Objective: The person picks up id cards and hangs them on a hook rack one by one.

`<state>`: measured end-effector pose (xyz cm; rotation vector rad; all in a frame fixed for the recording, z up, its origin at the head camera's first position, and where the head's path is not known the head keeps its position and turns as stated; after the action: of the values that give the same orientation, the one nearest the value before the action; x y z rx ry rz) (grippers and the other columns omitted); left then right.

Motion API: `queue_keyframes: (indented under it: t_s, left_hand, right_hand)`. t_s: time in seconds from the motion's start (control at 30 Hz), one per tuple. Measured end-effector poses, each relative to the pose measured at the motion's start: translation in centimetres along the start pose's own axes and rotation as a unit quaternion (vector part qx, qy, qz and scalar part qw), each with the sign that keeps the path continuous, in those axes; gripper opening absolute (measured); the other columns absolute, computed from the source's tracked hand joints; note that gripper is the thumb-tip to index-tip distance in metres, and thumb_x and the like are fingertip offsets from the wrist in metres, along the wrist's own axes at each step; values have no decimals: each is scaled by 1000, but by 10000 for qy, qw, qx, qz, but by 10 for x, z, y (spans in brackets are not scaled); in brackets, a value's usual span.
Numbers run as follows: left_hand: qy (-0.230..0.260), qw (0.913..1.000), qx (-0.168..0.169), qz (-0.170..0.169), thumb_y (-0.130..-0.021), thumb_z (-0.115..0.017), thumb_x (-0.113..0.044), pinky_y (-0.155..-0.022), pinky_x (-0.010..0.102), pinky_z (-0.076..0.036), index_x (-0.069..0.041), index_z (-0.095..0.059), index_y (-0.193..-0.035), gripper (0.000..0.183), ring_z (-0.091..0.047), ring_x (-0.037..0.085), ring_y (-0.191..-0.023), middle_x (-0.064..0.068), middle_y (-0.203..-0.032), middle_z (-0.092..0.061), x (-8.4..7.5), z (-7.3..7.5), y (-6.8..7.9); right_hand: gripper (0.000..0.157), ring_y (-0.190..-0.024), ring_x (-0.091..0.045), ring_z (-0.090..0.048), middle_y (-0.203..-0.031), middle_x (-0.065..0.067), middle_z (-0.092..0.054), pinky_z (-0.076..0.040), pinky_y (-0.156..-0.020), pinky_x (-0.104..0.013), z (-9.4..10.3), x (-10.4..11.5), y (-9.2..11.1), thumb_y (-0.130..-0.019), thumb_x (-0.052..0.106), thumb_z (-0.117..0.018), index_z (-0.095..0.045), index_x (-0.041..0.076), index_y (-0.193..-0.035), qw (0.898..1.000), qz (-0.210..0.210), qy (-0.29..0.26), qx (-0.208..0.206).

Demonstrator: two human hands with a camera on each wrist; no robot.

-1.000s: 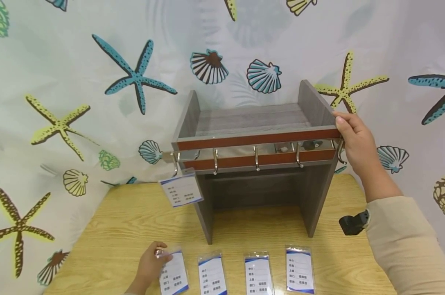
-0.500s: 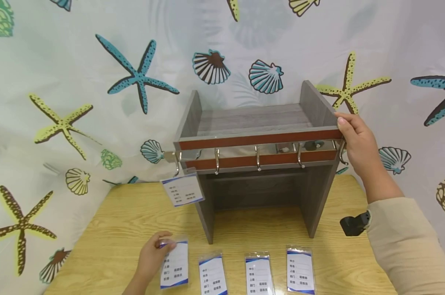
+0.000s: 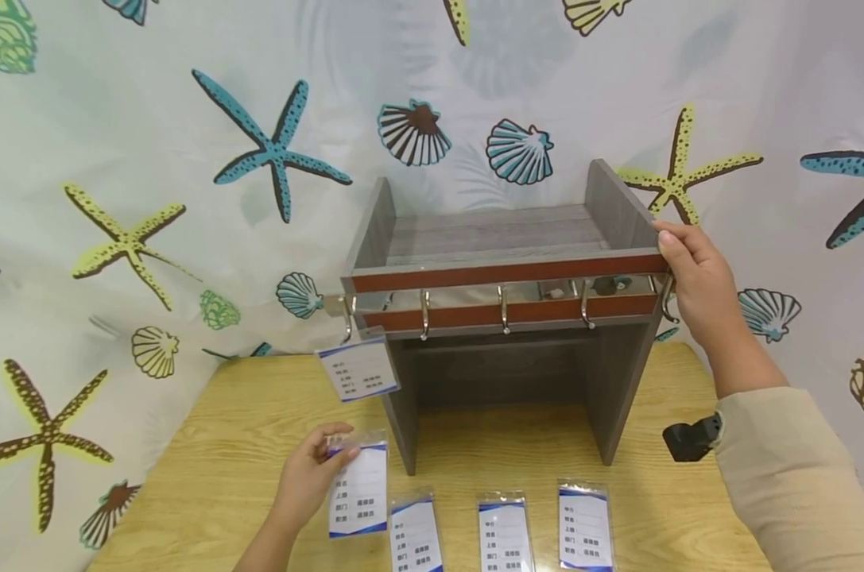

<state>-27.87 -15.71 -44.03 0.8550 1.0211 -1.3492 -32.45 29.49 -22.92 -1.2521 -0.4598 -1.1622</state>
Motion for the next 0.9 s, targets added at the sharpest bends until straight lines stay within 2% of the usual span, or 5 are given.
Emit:
queue_keyframes:
  t_s: [0.17, 0.37, 0.47, 0.73, 0.9]
  left_hand:
    - [-242, 9990, 122, -350, -75, -66, -11, -48, 22, -42, -10, -59, -102, 28, -47, 11, -54, 3, -63, -51, -32, -3, 2]
    - [-87, 9975, 292, -636, -77, -65, -13, -57, 22, -42, -13, -59, -102, 26, -51, 12, -65, 2, -83, -62, -61, -10, 5]
    - [78, 9960, 360, -812, -77, -65, -12, -58, 21, -41, -13, -59, -102, 26, -52, 13, -69, 1, -91, -63, -74, -13, 7]
    - [403, 9867, 564, -1471, -79, -62, -10, -56, 22, -42, -14, -60, -99, 21, -55, 16, -72, 1, -89, -62, -114, -20, 13]
    - [526, 9821, 577, -1716, -79, -61, -4, -57, 22, -42, -9, -60, -99, 20, -55, 17, -74, 4, -87, -61, -134, -23, 15]
  right_hand:
    - [35, -92, -6, -41, -105, 8, -42, -33, -71, -16, 0, 0, 0, -94, 31, -32, -45, 18, -123, 10000, 18, 34, -12]
    - [35, -90, -5, -42, -105, 7, -42, -33, -69, -16, 0, 0, 1, -94, 31, -32, -44, 18, -124, 10000, 2, 91, -13]
    - [35, -89, -5, -42, -104, 7, -42, -34, -68, -16, -1, 0, 1, -94, 31, -32, -45, 18, -124, 10000, -2, 86, -18]
    - [34, -89, -5, -42, -105, 7, -42, -33, -68, -17, -1, -1, 1, -94, 30, -32, -45, 20, -123, 10000, -7, 30, 5]
    - [35, -87, -4, -43, -103, 6, -43, -34, -67, -17, 0, 0, 1, -94, 31, -32, -45, 19, -124, 10000, -22, 80, -37]
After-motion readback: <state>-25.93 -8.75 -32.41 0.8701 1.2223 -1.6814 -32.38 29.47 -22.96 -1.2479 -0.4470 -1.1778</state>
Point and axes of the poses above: each hand's wrist, its own y-axis away from the middle knuckle, its own z-axis out of the back of the hand, x = y × z, the point moved 10 cm from there along -y, towards the middle knuckle
